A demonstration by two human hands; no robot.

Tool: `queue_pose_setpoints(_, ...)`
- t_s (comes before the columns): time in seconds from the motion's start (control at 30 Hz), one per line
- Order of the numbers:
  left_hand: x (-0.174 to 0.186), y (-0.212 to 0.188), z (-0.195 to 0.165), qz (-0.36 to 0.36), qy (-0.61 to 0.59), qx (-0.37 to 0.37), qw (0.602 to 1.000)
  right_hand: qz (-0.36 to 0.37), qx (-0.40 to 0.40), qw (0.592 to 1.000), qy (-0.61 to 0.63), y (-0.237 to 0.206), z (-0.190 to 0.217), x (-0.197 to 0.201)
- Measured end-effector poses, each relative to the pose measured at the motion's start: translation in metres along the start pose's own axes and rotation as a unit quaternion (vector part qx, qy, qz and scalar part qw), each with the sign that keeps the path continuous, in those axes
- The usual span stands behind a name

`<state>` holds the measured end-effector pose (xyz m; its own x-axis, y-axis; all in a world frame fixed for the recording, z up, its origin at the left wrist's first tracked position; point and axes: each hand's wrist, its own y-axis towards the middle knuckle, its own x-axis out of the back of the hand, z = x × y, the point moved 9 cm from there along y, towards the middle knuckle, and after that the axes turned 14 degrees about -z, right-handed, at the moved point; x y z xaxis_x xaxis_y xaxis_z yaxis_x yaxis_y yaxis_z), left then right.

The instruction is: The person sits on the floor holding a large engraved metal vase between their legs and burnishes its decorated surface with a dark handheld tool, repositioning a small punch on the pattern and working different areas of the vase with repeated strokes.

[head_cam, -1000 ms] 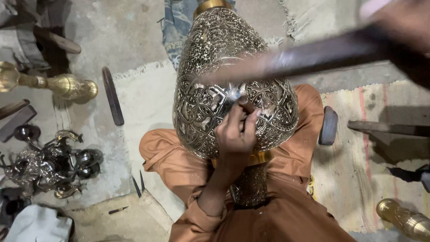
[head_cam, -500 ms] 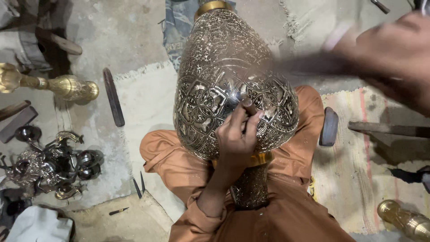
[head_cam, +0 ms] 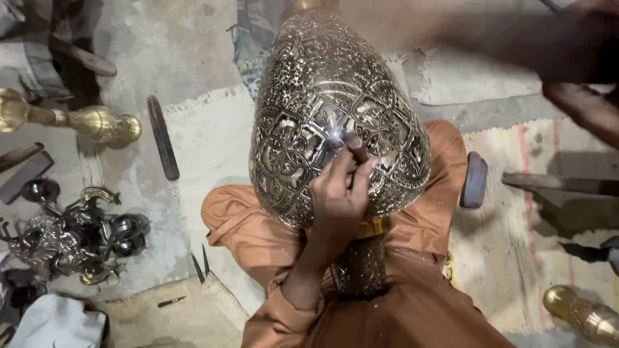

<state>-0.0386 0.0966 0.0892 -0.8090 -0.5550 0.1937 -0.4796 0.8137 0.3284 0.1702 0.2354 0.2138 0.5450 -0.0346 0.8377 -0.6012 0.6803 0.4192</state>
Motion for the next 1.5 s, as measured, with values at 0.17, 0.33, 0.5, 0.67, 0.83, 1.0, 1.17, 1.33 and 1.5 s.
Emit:
queue_pose_setpoints(0.17,-0.004,0.001,0.008,0.018,0.004,0.013,1.0,0.029,0.146,0.98,-0.128,-0.011,0.022,-0.01)
queue_pose_setpoints(0.33,0.003,0.003,-0.002,-0.015,-0.001,-0.028,0.999,0.0,-0.019,0.999,0.043,-0.007,0.001,-0.002)
queue_pose_setpoints(0.5,-0.001,0.006,0.001,0.009,0.024,-0.002,1.0,0.032,0.052,0.99,-0.124,-0.005,0.007,-0.006)
queue_pose_setpoints(0.67,0.003,0.007,-0.007,0.004,-0.005,-0.024,1.0,-0.003,-0.015,0.998,-0.063,-0.014,-0.001,-0.007)
queue_pose_setpoints(0.83,0.001,0.006,0.002,0.034,0.002,0.036,0.999,-0.003,-0.038,0.999,-0.029,-0.017,-0.02,-0.01)
queue_pose_setpoints(1.0,0.001,0.009,-0.006,0.035,-0.013,-0.016,0.999,0.009,0.101,0.988,-0.118,-0.016,0.0,-0.009)
queue_pose_setpoints(1.17,0.001,0.01,0.0,0.051,-0.025,0.017,0.998,0.011,-0.019,1.0,0.007,-0.016,-0.011,-0.004)
queue_pose_setpoints(1.33,-0.001,0.013,-0.003,0.059,-0.026,0.002,0.998,0.058,0.172,0.955,-0.234,-0.029,-0.007,-0.02)
queue_pose_setpoints(1.5,-0.003,0.015,-0.002,0.105,-0.032,0.031,0.993,0.078,0.07,0.984,-0.143,-0.03,-0.022,-0.025)
